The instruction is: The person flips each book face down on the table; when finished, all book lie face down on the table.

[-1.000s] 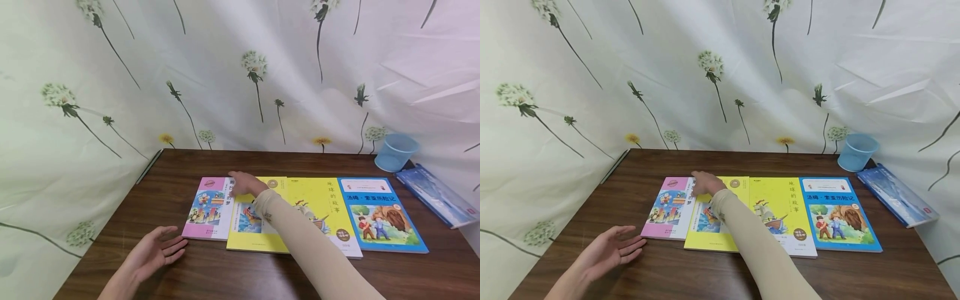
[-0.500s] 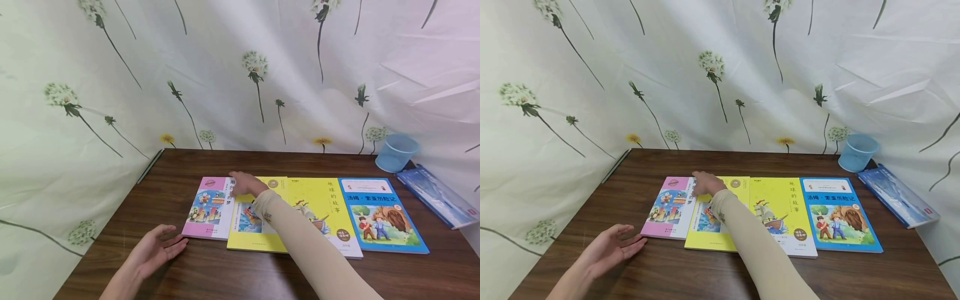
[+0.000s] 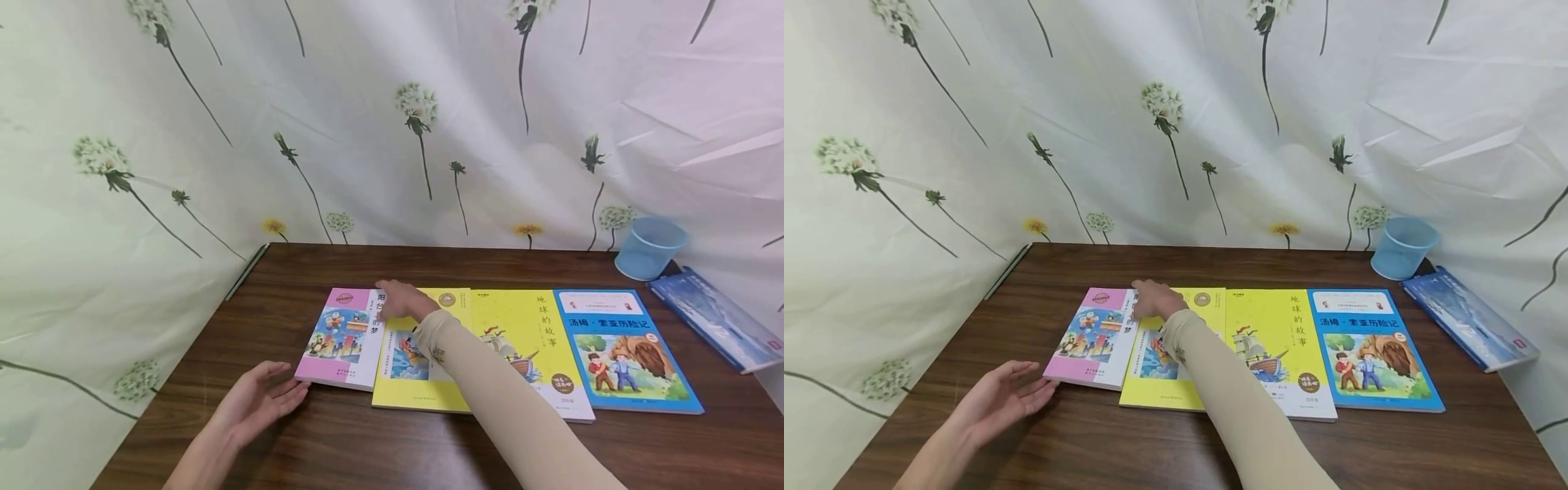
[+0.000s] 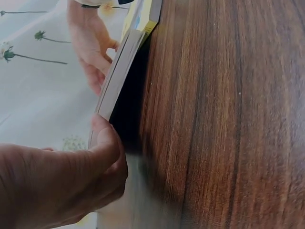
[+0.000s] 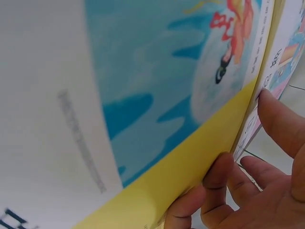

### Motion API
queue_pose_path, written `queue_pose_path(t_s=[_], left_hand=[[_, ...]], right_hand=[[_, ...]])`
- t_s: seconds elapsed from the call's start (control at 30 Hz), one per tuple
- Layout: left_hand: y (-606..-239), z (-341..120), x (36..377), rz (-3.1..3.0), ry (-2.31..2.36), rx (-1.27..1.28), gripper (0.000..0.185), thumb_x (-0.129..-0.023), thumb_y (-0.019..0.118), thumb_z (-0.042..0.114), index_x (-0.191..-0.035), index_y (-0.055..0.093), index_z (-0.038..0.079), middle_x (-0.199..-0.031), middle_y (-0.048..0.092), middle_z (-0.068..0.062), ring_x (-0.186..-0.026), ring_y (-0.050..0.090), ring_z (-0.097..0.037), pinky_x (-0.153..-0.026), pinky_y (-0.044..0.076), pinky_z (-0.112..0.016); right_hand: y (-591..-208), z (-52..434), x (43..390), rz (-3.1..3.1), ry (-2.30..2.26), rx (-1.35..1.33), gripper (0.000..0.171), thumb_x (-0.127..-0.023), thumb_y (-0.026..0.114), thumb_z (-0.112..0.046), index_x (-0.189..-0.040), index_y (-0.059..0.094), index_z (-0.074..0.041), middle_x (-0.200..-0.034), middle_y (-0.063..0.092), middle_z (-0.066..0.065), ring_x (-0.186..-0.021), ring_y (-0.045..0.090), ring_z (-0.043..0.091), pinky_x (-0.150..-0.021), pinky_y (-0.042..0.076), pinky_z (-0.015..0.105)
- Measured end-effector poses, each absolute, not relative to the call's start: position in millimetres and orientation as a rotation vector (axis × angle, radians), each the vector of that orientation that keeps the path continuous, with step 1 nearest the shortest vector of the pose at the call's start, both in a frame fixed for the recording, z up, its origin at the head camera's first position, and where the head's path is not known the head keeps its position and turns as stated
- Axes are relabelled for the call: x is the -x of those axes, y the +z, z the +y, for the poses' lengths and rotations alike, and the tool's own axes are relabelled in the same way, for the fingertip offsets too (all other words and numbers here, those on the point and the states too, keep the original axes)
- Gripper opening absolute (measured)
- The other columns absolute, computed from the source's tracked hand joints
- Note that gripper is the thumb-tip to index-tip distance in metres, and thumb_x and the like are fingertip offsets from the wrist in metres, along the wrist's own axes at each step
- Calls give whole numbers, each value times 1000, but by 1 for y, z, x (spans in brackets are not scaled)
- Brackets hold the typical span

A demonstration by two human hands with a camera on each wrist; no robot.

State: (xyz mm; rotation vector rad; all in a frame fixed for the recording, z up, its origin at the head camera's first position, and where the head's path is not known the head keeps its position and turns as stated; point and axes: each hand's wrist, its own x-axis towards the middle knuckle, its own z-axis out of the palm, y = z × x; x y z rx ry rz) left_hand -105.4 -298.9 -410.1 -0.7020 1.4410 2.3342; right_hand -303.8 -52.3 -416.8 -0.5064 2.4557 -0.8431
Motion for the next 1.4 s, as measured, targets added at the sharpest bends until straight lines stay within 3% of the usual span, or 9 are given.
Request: queue_pose_path(t_s=[0.13, 0.27, 0.57, 0.8, 0.93, 1.07, 1.2, 1.4], left_hand=[[-409, -299, 108, 1540, 2249, 665, 27, -106, 37, 27, -125, 38, 7, -126, 46, -19, -109, 59, -26, -93, 52, -34], [-407, -297, 112, 1617, 2175, 654, 31, -106, 38, 29, -129, 37, 8, -115, 53, -11, -104, 59, -20, -87, 51, -29], [-408, -289, 122, 1777, 2017, 684, 40, -103, 48, 34, -132, 39, 8, -103, 54, -2, -96, 55, -16, -82, 48, -27], [-406, -287, 128, 1813, 1997, 673, 18, -101, 53, 27, -109, 53, 11, -92, 57, 2, -88, 56, -14, -76, 49, -26], [-405, -284, 132, 1891, 1943, 662, 15, -98, 56, 24, -100, 60, 10, -86, 60, 3, -83, 57, -14, -71, 50, -25], [-405, -283, 135, 1954, 1894, 634, 21, -98, 57, 22, -111, 58, 6, -87, 60, 2, -83, 56, -14, -70, 51, -25], [-403, -282, 138, 1999, 1871, 594, 40, -98, 57, 20, -131, 45, 0, -92, 61, 2, -84, 55, -14, -71, 49, -26], [-399, -279, 142, 2059, 1824, 606, 56, -96, 59, 17, -141, 31, -2, -99, 62, -2, -86, 56, -16, -72, 49, -28]], right_hand=[[-417, -52, 304, 2453, -848, 501, 79, -90, 74, -27, -157, 31, -25, -148, 48, 8, -103, 64, 25, -87, 58, 39], [-418, -53, 304, 2453, -859, 491, 80, -90, 75, -27, -157, 31, -26, -149, 47, 8, -103, 64, 25, -86, 58, 39], [-421, -54, 304, 2466, -835, 482, 80, -90, 75, -28, -157, 31, -28, -155, 42, 7, -107, 61, 27, -85, 57, 40], [-420, -53, 302, 2473, -840, 495, 80, -90, 74, -27, -157, 31, -28, -155, 42, 7, -114, 60, 29, -92, 55, 42], [-420, -52, 303, 2471, -838, 491, 80, -90, 74, -28, -157, 30, -28, -153, 44, 8, -112, 61, 28, -93, 55, 42], [-420, -50, 304, 2471, -829, 482, 80, -91, 73, -29, -158, 29, -29, -153, 44, 7, -110, 61, 27, -94, 55, 43], [-419, -51, 305, 2473, -822, 489, 80, -91, 73, -30, -158, 29, -30, -156, 41, 6, -116, 59, 29, -98, 52, 45], [-418, -51, 304, 2482, -818, 483, 81, -90, 74, -32, -158, 29, -31, -158, 39, 5, -124, 55, 30, -103, 50, 49]])
